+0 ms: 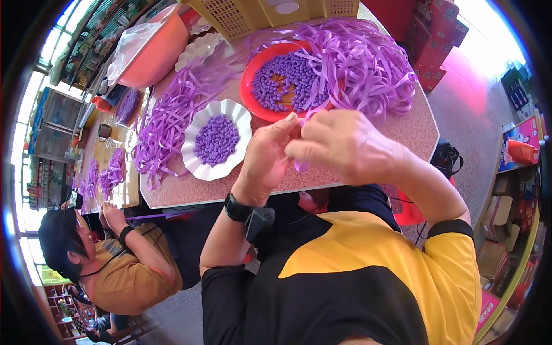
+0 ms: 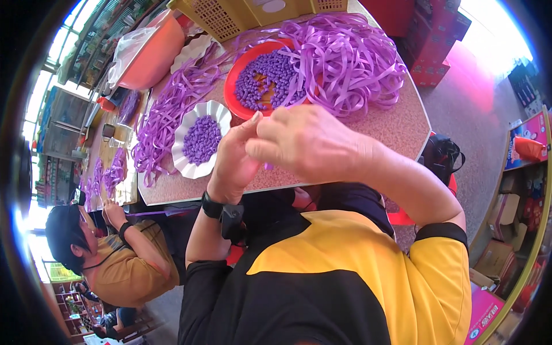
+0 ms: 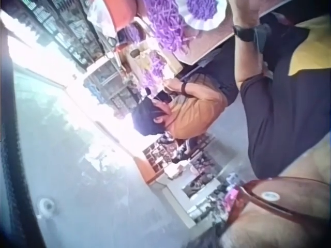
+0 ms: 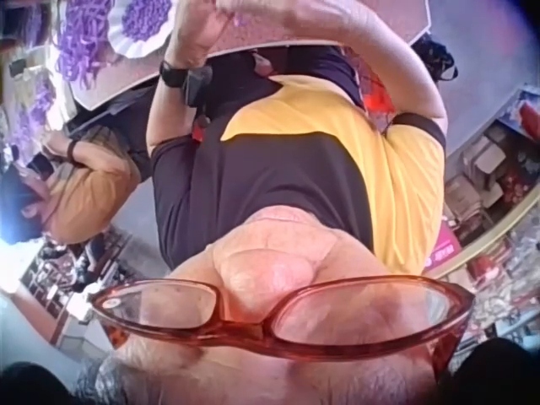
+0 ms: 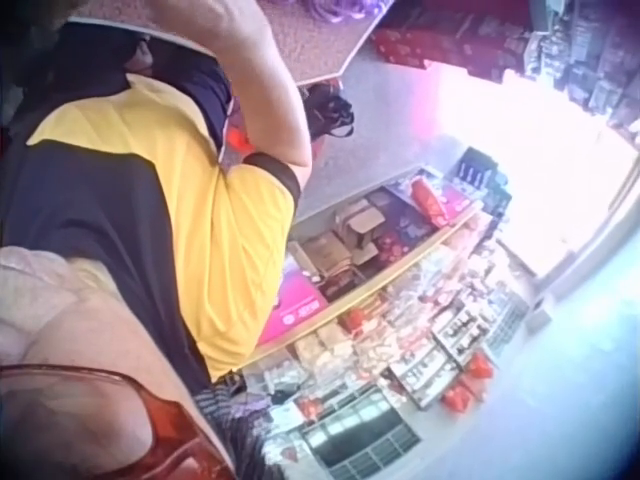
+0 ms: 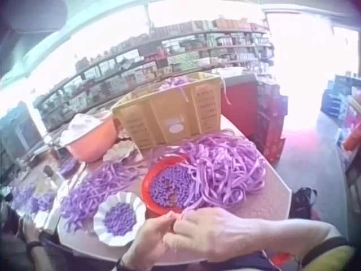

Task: Threading small purple beads onto purple ribbons on a production line.

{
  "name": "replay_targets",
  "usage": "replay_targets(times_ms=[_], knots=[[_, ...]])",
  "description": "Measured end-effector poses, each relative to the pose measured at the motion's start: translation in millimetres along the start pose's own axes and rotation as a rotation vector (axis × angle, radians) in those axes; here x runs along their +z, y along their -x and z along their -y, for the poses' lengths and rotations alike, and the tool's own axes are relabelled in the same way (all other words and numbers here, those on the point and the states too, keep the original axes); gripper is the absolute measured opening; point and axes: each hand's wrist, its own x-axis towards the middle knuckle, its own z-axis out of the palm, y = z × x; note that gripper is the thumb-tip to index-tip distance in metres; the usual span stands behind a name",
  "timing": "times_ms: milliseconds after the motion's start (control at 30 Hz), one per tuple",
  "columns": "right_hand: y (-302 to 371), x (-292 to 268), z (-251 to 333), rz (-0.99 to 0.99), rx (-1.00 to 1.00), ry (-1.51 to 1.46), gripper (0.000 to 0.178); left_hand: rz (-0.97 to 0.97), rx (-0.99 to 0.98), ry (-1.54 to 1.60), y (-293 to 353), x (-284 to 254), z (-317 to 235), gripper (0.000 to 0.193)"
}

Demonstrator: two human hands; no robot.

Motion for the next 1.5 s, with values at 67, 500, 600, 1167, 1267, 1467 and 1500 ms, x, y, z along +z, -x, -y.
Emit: replay_targets(times_ms=[67, 500, 600, 1167, 1267, 1467, 1500], knots=[[7, 9, 8, 0.008, -0.02, 0.009, 0.026, 0.004, 0.017, -0.028, 5, -2, 7, 0.026], [30, 23, 40, 0.159, 0.028, -0.129, 0.024, 0.037, 0.219, -0.129, 28, -17, 13, 0.02], [33, 17, 35, -0.035, 0.131, -0.351, 0.024, 0.009, 0.281, -0.301, 32, -3, 12, 0.035], [34, -53, -109, -0.561, 0.691, 0.043, 0.02, -0.048, 0.437, -0.31, 73, -44, 5, 0.018], [39, -64, -117, -0.553, 0.687, 0.166, 0.019, -0.059, 0.452, -0.392, 83, -50, -2, 0.017], [18, -35, -92, -0.326, 0.491, 0.222, 0.02, -0.057, 0.503, -0.389, 75, -37, 3, 0.016], [11, -18, -80, -0.298, 0.457, -0.04, 0.021, -0.061, 0.5, -0.391, 77, -34, 3, 0.016]])
